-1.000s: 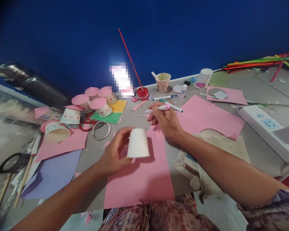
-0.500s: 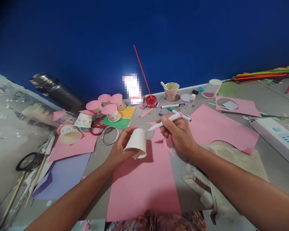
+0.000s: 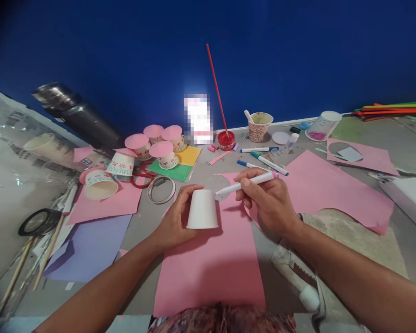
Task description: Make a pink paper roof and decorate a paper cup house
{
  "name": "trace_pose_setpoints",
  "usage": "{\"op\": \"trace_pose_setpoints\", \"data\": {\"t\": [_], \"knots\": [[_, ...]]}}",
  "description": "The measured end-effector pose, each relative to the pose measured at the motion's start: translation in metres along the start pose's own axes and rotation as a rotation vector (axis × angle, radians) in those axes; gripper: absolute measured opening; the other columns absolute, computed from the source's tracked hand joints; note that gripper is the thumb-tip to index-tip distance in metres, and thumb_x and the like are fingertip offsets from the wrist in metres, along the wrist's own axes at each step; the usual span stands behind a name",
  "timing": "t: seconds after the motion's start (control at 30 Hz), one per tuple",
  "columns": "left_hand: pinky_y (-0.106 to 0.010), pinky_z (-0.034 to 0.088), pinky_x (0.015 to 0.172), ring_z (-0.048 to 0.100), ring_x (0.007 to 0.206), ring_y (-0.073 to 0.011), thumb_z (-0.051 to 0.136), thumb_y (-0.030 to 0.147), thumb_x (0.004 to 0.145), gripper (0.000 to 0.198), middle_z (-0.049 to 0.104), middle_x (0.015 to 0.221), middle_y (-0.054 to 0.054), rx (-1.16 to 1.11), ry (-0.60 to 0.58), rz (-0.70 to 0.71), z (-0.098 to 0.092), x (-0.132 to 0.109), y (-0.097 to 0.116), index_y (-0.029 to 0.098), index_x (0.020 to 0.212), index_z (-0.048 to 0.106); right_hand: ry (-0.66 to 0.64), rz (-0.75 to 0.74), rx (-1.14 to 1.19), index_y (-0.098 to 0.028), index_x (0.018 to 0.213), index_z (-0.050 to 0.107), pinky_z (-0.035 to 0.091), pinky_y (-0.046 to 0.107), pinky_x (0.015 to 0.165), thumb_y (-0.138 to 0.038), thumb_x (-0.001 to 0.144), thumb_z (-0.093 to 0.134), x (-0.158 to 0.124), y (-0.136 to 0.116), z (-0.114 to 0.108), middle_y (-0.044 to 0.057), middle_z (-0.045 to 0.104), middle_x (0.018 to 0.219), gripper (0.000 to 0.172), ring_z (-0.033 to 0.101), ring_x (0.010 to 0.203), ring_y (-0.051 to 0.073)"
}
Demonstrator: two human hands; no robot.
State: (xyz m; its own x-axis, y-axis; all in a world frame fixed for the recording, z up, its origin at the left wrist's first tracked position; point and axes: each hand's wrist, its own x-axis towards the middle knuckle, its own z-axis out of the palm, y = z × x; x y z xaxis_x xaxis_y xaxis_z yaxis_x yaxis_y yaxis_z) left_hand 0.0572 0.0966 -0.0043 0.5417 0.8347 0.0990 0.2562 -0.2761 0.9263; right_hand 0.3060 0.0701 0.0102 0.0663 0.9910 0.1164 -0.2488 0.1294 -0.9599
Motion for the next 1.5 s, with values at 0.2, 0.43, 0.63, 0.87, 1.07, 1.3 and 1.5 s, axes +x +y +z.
{"op": "trace_pose_setpoints", "data": {"t": [0.2, 0.43, 0.63, 0.87, 1.07, 1.3, 1.5], "knots": [[-0.044, 0.054, 0.103, 0.059, 0.121, -0.0286, 0.089, 0.028, 0.068, 0.074, 0.054, 0.129, -0.008, -0.054, 0.089, 0.012, 0.009, -0.001, 0.0, 0.028, 0.131, 0.051, -0.196, -0.166, -0.508, -0.028, 0.128, 0.07, 0.064, 0.036, 0.075, -0.045, 0.096, 0.073, -0.006, 0.004, 0.002, 0.008, 0.079, 0.113, 0.036, 0.074, 0.088, 0.022], [-0.047, 0.053, 0.105, 0.059, 0.122, -0.0308, 0.093, 0.04, 0.068, 0.077, 0.054, 0.131, -0.009, -0.098, 0.09, 0.025, 0.013, -0.004, 0.0, 0.028, 0.132, 0.051, -0.464, -0.377, -0.849, -0.024, 0.145, 0.057, 0.061, 0.042, 0.083, -0.054, 0.067, 0.096, -0.002, 0.01, 0.002, 0.015, 0.072, 0.13, 0.092, 0.069, 0.107, 0.032], [-0.054, 0.044, 0.122, 0.043, 0.148, -0.0357, 0.09, 0.042, 0.077, 0.092, 0.038, 0.155, -0.011, -0.137, -0.019, 0.106, -0.002, -0.002, -0.006, 0.035, 0.154, 0.04, -0.409, -0.403, -0.891, -0.024, 0.145, 0.057, 0.061, 0.048, 0.086, -0.051, 0.076, 0.09, 0.003, 0.011, -0.006, 0.017, 0.07, 0.133, 0.081, 0.066, 0.117, 0.036], [-0.048, 0.057, 0.108, 0.052, 0.136, -0.0325, 0.089, 0.033, 0.075, 0.076, 0.05, 0.144, -0.01, 0.009, 0.061, 0.15, -0.011, 0.004, -0.003, 0.033, 0.142, 0.053, -0.363, -0.361, -0.792, -0.027, 0.148, 0.057, 0.064, 0.043, 0.087, -0.047, 0.075, 0.092, 0.004, 0.001, -0.009, 0.014, 0.067, 0.143, 0.083, 0.066, 0.125, 0.034], [-0.046, 0.06, 0.103, 0.052, 0.134, -0.0304, 0.083, 0.022, 0.074, 0.075, 0.049, 0.141, -0.009, 0.125, 0.17, 0.144, -0.008, 0.004, -0.003, 0.031, 0.14, 0.051, -0.03, -0.397, -0.593, -0.032, 0.116, 0.077, 0.064, 0.04, 0.08, -0.03, 0.102, 0.065, -0.005, -0.014, -0.005, 0.004, 0.083, 0.089, 0.02, 0.077, 0.083, 0.023], [-0.049, 0.057, 0.108, 0.049, 0.138, -0.0321, 0.077, 0.021, 0.079, 0.072, 0.047, 0.144, -0.011, 0.1, 0.157, 0.159, -0.004, 0.004, -0.007, 0.031, 0.143, 0.046, -0.042, -0.454, -0.559, -0.029, 0.093, 0.082, 0.063, 0.04, 0.074, -0.031, 0.094, 0.074, -0.011, -0.016, 0.001, 0.005, 0.082, 0.083, 0.009, 0.076, 0.075, 0.024], [-0.05, 0.056, 0.11, 0.048, 0.14, -0.0324, 0.075, 0.016, 0.078, 0.074, 0.044, 0.146, -0.012, 0.051, 0.162, 0.152, -0.003, 0.004, -0.009, 0.031, 0.144, 0.046, -0.162, -0.419, -0.57, -0.03, 0.096, 0.077, 0.055, 0.035, 0.058, -0.024, 0.092, 0.074, -0.014, -0.019, 0.007, 0.003, 0.077, 0.076, 0.008, 0.07, 0.063, 0.021]]}}
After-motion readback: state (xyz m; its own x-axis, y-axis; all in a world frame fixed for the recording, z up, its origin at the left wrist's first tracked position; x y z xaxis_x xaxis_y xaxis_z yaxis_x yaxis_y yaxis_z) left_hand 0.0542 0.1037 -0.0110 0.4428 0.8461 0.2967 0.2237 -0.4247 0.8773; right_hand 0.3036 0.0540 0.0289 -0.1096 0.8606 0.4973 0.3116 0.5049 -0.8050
